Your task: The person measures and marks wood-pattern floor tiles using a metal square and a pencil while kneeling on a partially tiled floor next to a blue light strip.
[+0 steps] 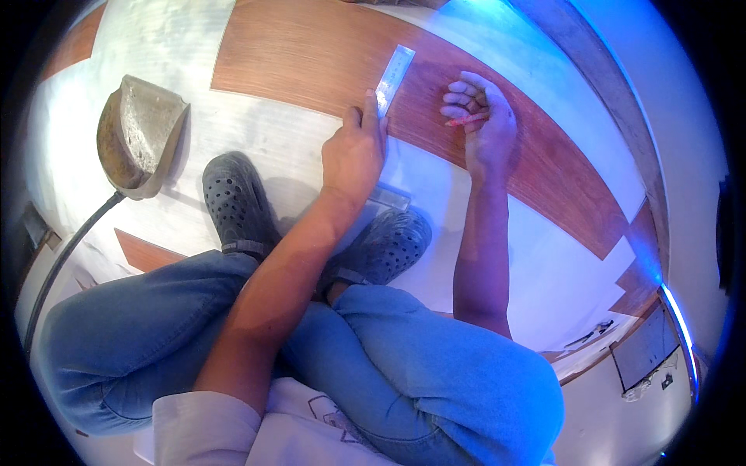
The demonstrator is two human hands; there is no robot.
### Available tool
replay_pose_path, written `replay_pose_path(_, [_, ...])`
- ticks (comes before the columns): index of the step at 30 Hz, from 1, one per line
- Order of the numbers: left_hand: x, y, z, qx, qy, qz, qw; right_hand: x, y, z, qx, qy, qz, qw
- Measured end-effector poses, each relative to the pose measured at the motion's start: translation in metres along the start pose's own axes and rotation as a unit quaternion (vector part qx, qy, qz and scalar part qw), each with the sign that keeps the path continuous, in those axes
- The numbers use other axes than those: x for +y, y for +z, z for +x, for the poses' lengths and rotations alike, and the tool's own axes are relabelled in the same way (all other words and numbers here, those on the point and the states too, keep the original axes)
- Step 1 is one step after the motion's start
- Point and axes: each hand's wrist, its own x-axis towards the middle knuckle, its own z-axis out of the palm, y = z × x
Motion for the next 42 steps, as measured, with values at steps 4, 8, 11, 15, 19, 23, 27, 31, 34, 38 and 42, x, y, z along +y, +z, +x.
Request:
replay_pose_path(4, [-0.001,0.001,0.002,-0.005,-0.001,0.003,1.000,0.006,-0.001,0.001,0.027,-0.030,-0.007,0.999])
replay_pose_path(8, [-0.002,0.005,0.002,-0.004,-0.001,0.008,1.000,0.006,-0.007,0.002,0.007,-0.041,-0.065,0.997])
replay_pose_path(11, [-0.002,0.005,0.002,-0.008,-0.003,0.011,1.000,0.002,-0.011,0.001,-0.030,-0.022,-0.130,0.991])
replay_pose_path(15, [0.000,0.004,0.004,-0.016,-0.003,0.018,1.000,0.002,0.003,0.002,-0.031,-0.040,-0.138,0.989])
replay_pose_path(19, [0.001,0.001,0.006,-0.014,-0.004,0.017,1.000,0.000,0.011,0.005,-0.042,-0.067,-0.184,0.980])
replay_pose_path(23, [-0.001,0.003,0.005,-0.007,0.000,0.011,1.000,-0.004,0.017,0.008,-0.038,-0.091,-0.213,0.972])
replay_pose_path(27, [-0.003,0.002,0.005,-0.020,-0.002,0.009,1.000,-0.001,0.021,0.016,-0.039,-0.098,-0.226,0.968])
replay_pose_path(31, [-0.003,0.003,0.007,-0.026,-0.005,0.015,1.000,-0.001,0.024,0.025,-0.038,-0.083,-0.217,0.972])
replay_pose_path(34, [-0.001,0.002,0.006,-0.028,-0.009,0.013,0.999,-0.002,0.025,0.037,-0.041,-0.107,-0.253,0.961])
replay_pose_path(38, [-0.001,0.002,0.005,-0.027,-0.009,0.018,0.999,-0.001,0.029,0.050,-0.046,-0.106,-0.360,0.926])
replay_pose_path(42, [0.000,0.002,0.006,-0.018,0.011,0.009,1.000,0.004,0.030,0.056,-0.056,-0.141,-0.389,0.909])
